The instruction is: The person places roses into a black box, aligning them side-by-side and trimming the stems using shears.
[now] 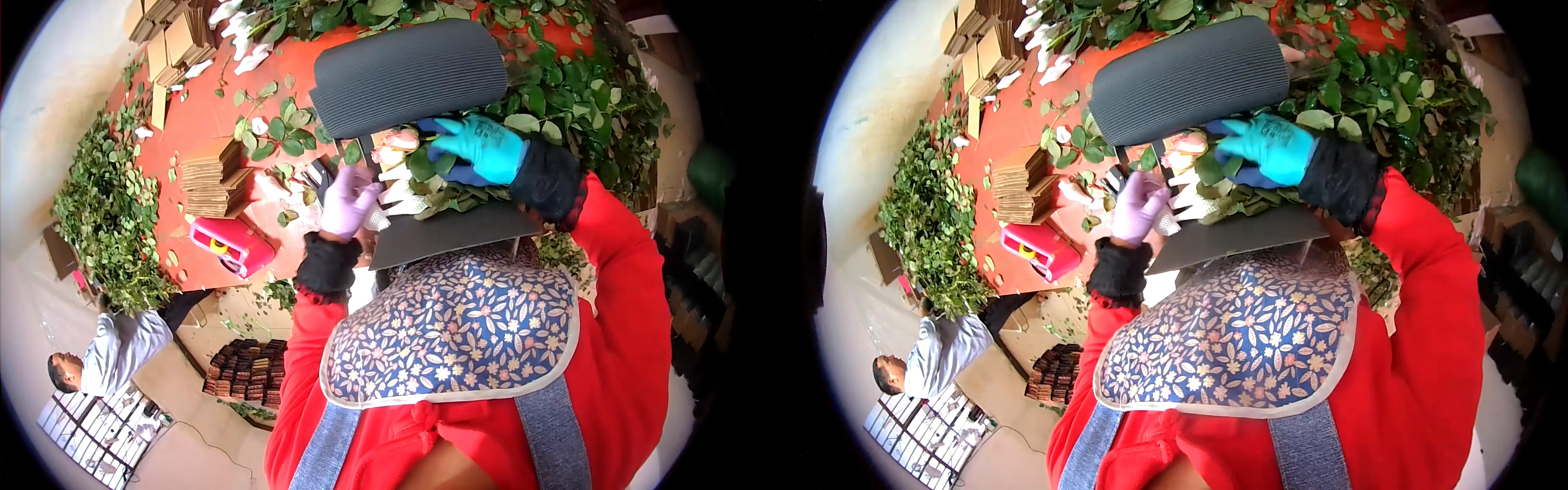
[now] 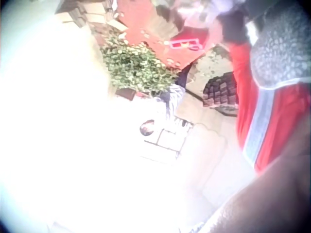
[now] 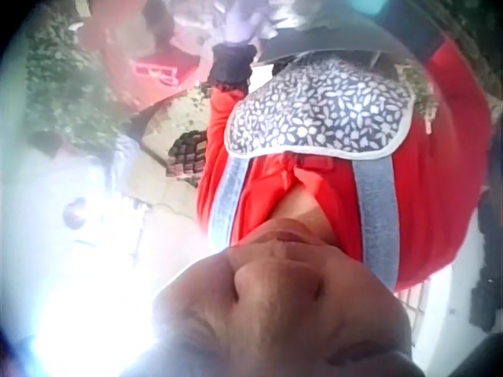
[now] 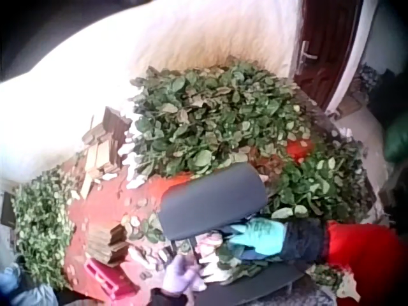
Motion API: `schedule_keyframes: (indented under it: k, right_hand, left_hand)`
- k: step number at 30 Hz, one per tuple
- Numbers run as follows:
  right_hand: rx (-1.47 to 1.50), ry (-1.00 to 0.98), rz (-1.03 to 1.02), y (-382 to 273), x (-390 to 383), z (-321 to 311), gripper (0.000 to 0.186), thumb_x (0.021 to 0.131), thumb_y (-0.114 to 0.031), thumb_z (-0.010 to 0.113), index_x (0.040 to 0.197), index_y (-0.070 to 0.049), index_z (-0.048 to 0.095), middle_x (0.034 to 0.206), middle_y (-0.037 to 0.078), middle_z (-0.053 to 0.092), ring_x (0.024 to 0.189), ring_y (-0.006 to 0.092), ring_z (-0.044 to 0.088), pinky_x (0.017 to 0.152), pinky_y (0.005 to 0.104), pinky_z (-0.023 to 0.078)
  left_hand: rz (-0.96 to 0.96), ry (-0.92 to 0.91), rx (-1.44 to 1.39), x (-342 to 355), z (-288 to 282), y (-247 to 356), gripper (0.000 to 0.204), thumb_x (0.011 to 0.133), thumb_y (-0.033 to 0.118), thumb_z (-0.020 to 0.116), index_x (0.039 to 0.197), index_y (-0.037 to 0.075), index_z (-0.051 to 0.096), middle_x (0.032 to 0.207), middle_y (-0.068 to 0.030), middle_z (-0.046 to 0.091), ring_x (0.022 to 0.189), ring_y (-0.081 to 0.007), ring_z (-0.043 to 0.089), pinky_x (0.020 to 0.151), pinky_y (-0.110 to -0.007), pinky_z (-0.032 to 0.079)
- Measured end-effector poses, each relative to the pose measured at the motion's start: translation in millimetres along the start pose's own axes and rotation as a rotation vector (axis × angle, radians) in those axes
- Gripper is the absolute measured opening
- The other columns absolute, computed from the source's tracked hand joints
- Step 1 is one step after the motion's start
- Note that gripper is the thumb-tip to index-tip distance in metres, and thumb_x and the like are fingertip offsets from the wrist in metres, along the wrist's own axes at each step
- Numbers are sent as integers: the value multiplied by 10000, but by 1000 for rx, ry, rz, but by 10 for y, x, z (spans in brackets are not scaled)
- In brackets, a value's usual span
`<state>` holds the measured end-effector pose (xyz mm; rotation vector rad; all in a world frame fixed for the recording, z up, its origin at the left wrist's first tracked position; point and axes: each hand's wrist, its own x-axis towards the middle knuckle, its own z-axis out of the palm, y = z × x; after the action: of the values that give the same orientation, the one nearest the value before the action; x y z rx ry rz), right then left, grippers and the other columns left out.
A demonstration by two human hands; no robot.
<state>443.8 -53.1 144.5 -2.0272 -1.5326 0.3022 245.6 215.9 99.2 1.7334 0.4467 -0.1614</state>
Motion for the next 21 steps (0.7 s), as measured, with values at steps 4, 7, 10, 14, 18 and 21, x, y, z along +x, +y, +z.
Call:
schedule_keyframes:
  k: [4, 7, 10, 14, 18, 21]
  right_hand:
    - [-194, -182, 57, -109, -14, 29, 506, 763, -153, 787, 1252, -154, 657, 1418, 89, 555, 1050, 328, 628, 900, 476, 497]
    - [-195, -139, 69, -116, 10, 41, 469, 752, -129, 770, 1209, -155, 670, 1382, 87, 571, 1041, 333, 624, 898, 465, 499]
    - [-36, -104, 75, -64, 17, -17, 392, 779, -162, 780, 1154, -139, 670, 1366, 94, 578, 1060, 324, 627, 909, 464, 501]
    - [88, -172, 34, -29, -18, -93, 397, 784, -212, 798, 1141, -129, 645, 1436, 149, 538, 1085, 313, 623, 908, 452, 506]
    - [-121, -254, 15, -76, -68, -34, 414, 761, -154, 780, 1153, -132, 649, 1513, 149, 483, 1115, 316, 600, 949, 468, 486]
    - [-204, -336, 71, -114, -90, 23, 446, 747, -126, 776, 1172, -132, 644, 1500, 145, 492, 1152, 330, 579, 983, 488, 463]
  left_hand:
    - [67, -27, 41, 122, 265, 47, 207, 975, 227, 741, 938, 24, 721, 744, -13, 634, 695, -96, 565, 651, -281, 490]
    - [94, 155, 32, 54, -38, 256, 198, 1016, 187, 661, 907, 34, 725, 727, -37, 665, 684, -110, 602, 633, -289, 499]
    - [-52, 165, -30, -85, -366, 399, 159, 1017, 161, 631, 942, 34, 692, 778, -28, 662, 685, -114, 595, 645, -287, 504]
    - [-71, -173, 119, -195, -146, 273, 227, 1028, 220, 663, 1081, 6, 719, 810, -44, 684, 750, -121, 615, 701, -312, 525]
    - [54, -195, -26, -182, 102, 79, 231, 1030, 231, 678, 1011, 2, 702, 813, -16, 643, 781, -75, 554, 725, -271, 488]
    - [-47, -173, -36, -229, 8, 108, 219, 1032, 220, 675, 990, 7, 699, 781, 9, 625, 756, -71, 540, 699, -270, 476]
